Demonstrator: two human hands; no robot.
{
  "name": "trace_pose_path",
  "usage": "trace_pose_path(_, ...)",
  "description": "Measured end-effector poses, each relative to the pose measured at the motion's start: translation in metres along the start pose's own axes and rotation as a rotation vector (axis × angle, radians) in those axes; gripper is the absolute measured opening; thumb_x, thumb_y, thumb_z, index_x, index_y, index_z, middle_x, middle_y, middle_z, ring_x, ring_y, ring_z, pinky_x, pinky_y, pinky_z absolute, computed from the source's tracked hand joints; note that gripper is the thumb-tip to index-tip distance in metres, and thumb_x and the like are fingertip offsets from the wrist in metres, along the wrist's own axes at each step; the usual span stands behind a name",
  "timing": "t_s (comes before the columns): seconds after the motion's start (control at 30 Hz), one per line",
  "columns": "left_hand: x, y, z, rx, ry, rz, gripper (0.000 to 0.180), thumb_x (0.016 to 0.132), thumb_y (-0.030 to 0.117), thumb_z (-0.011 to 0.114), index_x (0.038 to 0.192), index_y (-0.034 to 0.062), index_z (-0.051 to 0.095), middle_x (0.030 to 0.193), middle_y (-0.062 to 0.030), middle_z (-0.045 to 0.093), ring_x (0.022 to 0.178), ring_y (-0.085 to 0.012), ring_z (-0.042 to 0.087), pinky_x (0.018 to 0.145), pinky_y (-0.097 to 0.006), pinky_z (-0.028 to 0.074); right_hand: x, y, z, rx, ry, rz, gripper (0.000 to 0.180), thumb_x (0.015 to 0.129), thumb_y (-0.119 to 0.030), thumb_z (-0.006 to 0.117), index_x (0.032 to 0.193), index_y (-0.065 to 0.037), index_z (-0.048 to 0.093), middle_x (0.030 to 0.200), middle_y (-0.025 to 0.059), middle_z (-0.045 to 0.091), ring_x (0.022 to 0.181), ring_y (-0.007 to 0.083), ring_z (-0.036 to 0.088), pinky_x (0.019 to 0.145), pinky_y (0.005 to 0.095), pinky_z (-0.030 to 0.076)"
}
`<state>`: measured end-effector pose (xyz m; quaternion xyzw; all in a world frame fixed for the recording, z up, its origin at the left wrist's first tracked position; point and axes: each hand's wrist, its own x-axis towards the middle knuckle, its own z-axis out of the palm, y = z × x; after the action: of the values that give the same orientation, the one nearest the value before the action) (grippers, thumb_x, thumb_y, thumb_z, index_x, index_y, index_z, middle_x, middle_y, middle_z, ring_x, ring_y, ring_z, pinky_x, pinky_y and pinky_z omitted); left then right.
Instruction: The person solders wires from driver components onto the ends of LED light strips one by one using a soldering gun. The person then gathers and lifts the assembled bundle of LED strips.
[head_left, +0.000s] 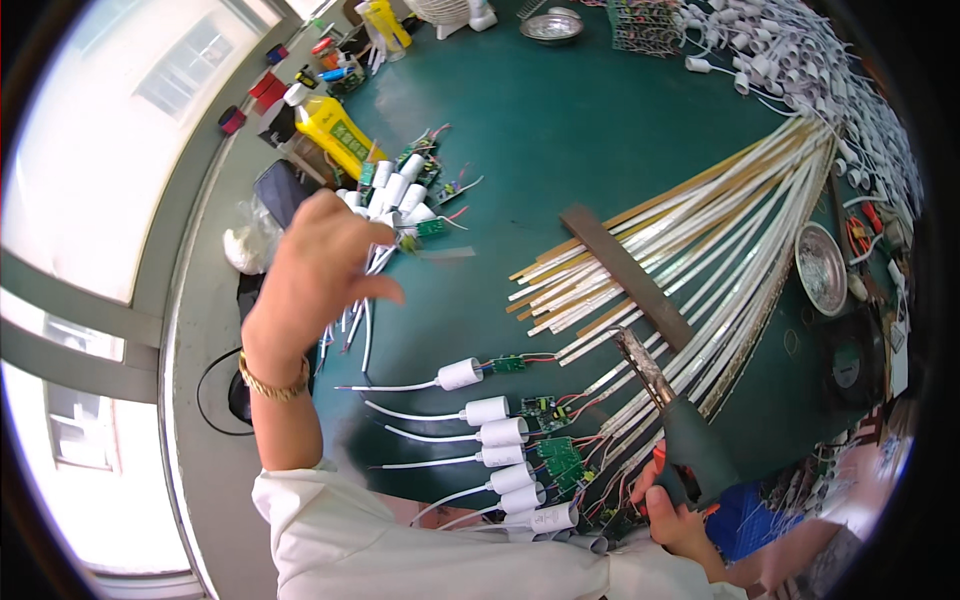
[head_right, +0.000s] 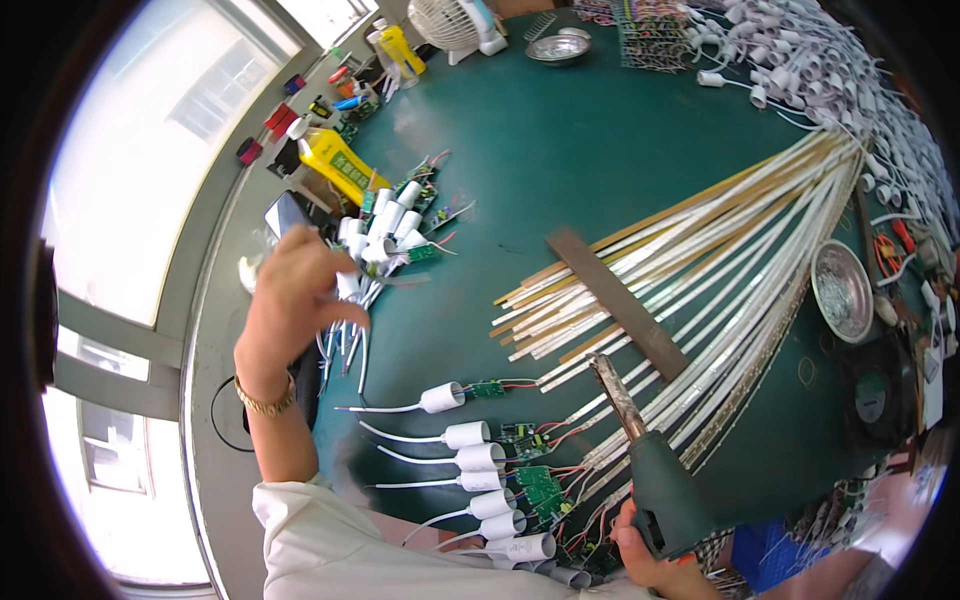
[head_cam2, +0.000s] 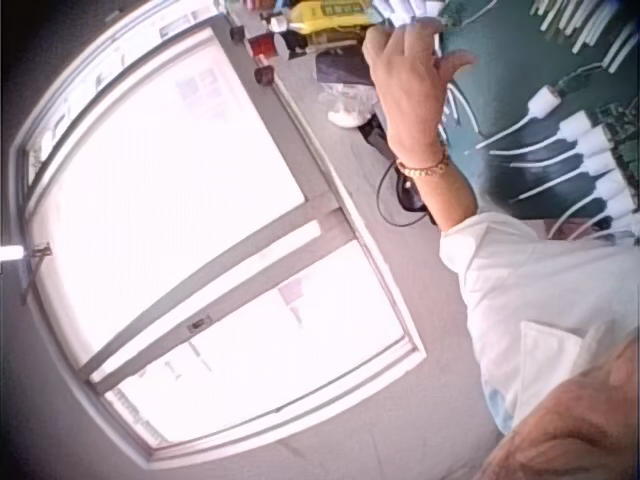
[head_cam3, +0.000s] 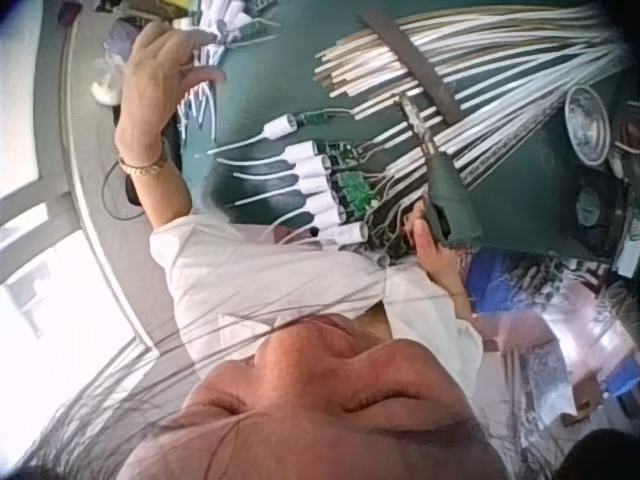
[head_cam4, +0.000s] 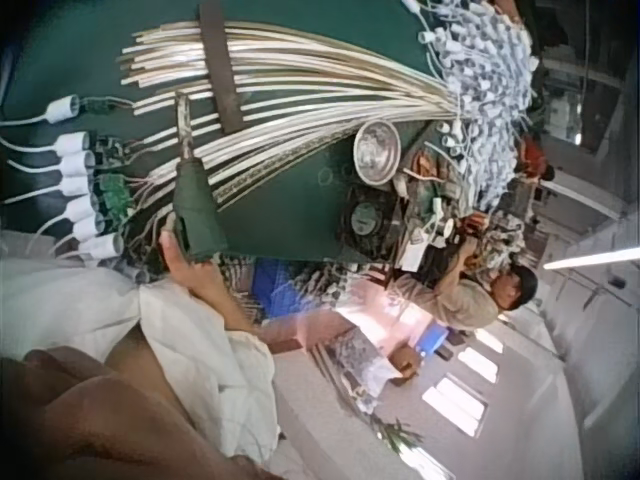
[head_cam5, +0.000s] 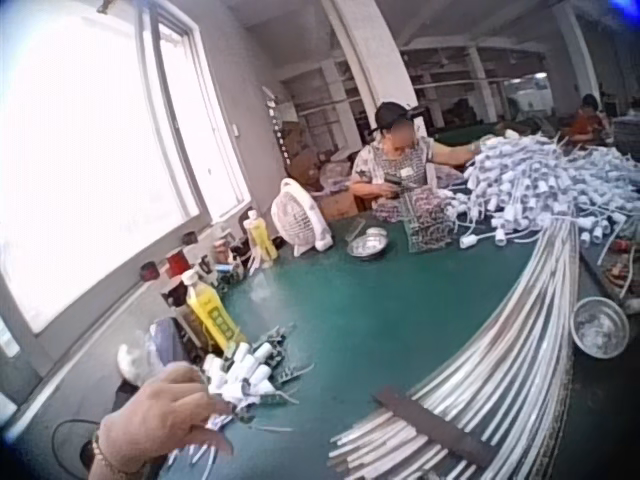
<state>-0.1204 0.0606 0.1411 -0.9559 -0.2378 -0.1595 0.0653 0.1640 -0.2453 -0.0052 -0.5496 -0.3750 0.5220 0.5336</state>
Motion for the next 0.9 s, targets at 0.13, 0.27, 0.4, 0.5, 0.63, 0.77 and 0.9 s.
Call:
trace_pose_path(0.13,0.001,0.032,0.054,-0.026,-0.249,0.257,0.04,0.066,0.027,0.077,0.099,0.0107,0.06,0.083,-0.0029,0.054,0.082,-0.0242,0.052,0.078,-0.038,0.044,0.0,0.004,-0.002,0.007,0.048,0.037,0.018,0.087,-0.02,0.067,0.086,-0.004,0.06,0.072,0.0041,0.056,0.067,0.0165,0.058,0.062,0.032,0.049)
trace_pose_path(0.27,-0.016,0.038,0.104,-0.306,-0.27,0.023,0.042,0.071,0.025,0.079,0.107,0.0096,0.065,0.096,-0.0074,0.055,0.086,-0.0276,0.054,0.079,-0.038,0.043,0.0,0.011,-0.003,-0.108,0.0,-0.002,0.01,0.087,-0.014,0.065,0.089,-0.005,0.061,0.074,0.0038,0.058,0.066,0.0203,0.056,0.062,0.0344,0.046)
trace_pose_path(0.4,-0.005,0.047,0.103,-0.166,-0.216,-0.031,0.032,0.074,0.02,0.078,0.103,0.0103,0.068,0.1,-0.0069,0.056,0.096,-0.0261,0.053,0.088,-0.039,0.041,0.001,0.013,-0.004,-0.157,-0.024,-0.016,0.008,0.087,-0.011,0.064,0.09,-0.005,0.061,0.076,0.0047,0.059,0.068,0.0217,0.057,0.063,0.0344,0.046)
trace_pose_path(0.5,0.004,0.049,0.114,-0.282,-0.262,0.08,0.029,0.074,0.017,0.077,0.101,0.0097,0.068,0.102,-0.0059,0.056,0.097,-0.0254,0.053,0.089,-0.038,0.041,-0.002,0.013,-0.006,-0.157,-0.025,-0.002,0.009,0.086,-0.01,0.064,0.093,-0.006,0.06,0.08,0.0054,0.059,0.071,0.0209,0.057,0.066,0.0337,0.046)
trace_pose_path(0.63,0.003,0.041,0.134,-0.394,-0.247,0.103,0.021,0.075,0.013,0.077,0.093,0.0067,0.068,0.09,-0.0066,0.06,0.085,-0.0275,0.057,0.078,-0.038,0.047,-0.01,0.022,0.0,0.216,0.014,0.018,0.018,0.084,-0.007,0.064,0.101,-0.007,0.058,0.096,0.0072,0.061,0.083,0.02,0.058,0.073,0.0315,0.046)
trace_pose_path(0.77,0.004,0.029,0.133,-0.613,-0.255,-0.029,0.015,0.078,0.012,0.076,0.087,0.0027,0.068,0.083,-0.0107,0.063,0.077,-0.0291,0.059,0.07,-0.036,0.049,-0.01,0.026,-0.012,-0.012,-0.071,0.023,0.024,0.086,-0.01,0.064,0.108,-0.007,0.057,0.105,0.0073,0.06,0.092,0.0212,0.058,0.08,0.0327,0.046)
trace_pose_path(0.9,0.0,0.025,0.137,-0.876,-0.302,-0.233,0.017,0.082,0.012,0.076,0.09,-0.0002,0.069,0.089,-0.009,0.067,0.081,-0.0229,0.061,0.074,-0.032,0.049,-0.009,0.02,-0.018,-0.284,-0.219,0.115,0.033,0.09,-0.021,0.059,0.12,-0.006,0.057,0.117,0.0056,0.06,0.108,0.0216,0.056,0.095,0.0362,0.043)
